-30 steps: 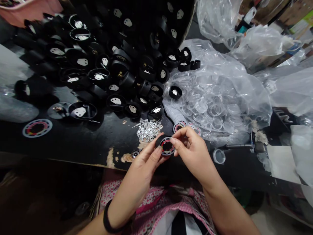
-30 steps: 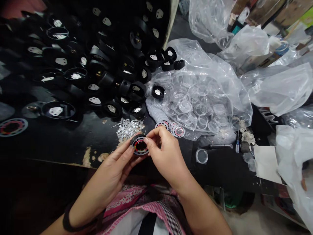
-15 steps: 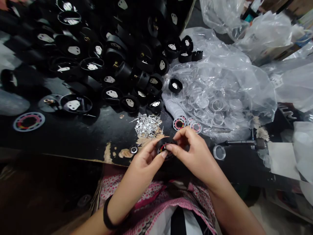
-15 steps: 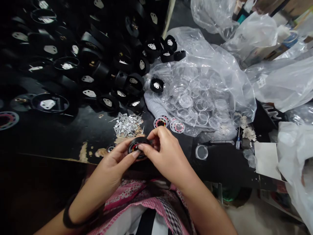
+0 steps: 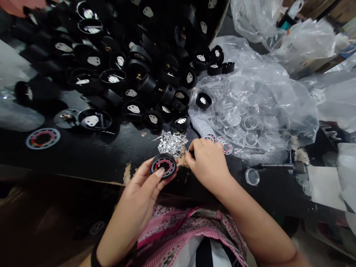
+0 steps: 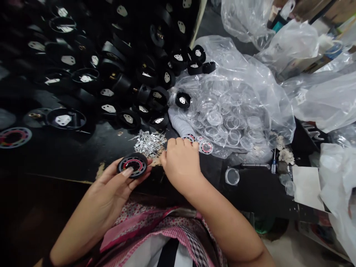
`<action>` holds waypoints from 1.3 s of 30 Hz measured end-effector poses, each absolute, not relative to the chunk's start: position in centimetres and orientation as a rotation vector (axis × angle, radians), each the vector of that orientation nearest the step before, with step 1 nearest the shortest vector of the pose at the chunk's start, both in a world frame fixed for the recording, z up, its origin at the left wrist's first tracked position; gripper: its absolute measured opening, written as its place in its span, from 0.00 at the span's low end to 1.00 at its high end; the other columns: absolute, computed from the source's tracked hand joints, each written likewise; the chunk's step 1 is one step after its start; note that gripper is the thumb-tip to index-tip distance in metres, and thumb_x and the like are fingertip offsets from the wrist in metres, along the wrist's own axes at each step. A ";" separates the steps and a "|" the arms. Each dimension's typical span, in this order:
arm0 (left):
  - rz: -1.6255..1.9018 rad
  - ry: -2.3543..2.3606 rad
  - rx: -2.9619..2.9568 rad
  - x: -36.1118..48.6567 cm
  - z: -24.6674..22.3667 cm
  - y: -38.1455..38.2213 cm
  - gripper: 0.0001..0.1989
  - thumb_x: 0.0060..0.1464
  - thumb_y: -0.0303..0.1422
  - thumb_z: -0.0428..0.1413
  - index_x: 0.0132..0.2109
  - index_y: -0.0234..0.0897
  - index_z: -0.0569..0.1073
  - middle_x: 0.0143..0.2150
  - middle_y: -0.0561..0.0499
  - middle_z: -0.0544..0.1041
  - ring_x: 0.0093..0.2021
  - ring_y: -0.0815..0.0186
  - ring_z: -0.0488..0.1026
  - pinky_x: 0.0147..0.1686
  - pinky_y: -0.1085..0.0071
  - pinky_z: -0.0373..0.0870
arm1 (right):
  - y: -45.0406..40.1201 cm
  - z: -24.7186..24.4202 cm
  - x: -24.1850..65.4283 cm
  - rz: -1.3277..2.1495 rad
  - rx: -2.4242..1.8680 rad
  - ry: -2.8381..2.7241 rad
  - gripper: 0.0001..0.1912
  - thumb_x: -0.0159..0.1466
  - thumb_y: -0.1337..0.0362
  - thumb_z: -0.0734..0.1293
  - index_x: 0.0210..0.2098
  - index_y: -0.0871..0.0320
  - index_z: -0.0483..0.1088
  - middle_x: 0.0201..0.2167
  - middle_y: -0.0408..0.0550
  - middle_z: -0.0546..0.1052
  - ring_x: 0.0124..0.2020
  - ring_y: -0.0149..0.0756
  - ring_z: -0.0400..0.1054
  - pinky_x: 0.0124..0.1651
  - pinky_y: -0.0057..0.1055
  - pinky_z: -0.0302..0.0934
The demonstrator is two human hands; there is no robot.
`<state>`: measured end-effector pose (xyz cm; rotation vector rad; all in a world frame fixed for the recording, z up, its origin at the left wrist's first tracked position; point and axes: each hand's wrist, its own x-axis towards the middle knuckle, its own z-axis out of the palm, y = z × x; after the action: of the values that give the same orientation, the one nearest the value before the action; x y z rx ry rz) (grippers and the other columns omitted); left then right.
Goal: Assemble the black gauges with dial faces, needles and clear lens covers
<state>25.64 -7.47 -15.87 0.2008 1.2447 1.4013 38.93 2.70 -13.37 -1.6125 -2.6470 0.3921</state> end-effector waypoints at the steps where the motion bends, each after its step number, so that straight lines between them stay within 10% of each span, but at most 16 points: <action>1: 1.421 1.218 0.181 25.8 -15.7 -7.3 0.09 0.57 0.36 0.63 0.45 0.42 0.79 0.48 0.50 0.83 0.50 0.60 0.79 0.54 0.62 0.75 | 2.7 -13.6 38.6 0.351 -1.605 -2.662 0.09 0.68 0.64 0.61 0.38 0.61 0.72 0.38 0.57 0.79 0.42 0.51 0.72 0.46 0.45 0.57; 39: 1.245 1.300 0.662 28.2 -15.4 -6.3 0.14 0.61 0.37 0.59 0.54 0.47 0.73 0.56 0.53 0.79 0.57 0.64 0.75 0.57 0.71 0.70 | -0.5 -10.7 42.2 0.984 -1.289 -2.225 0.07 0.69 0.68 0.64 0.33 0.57 0.69 0.31 0.42 0.73 0.34 0.32 0.65 0.39 0.32 0.54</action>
<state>28.20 -6.26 -15.44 0.6625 1.2996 1.2455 42.15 -0.46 -10.66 -1.2887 -2.2252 0.9842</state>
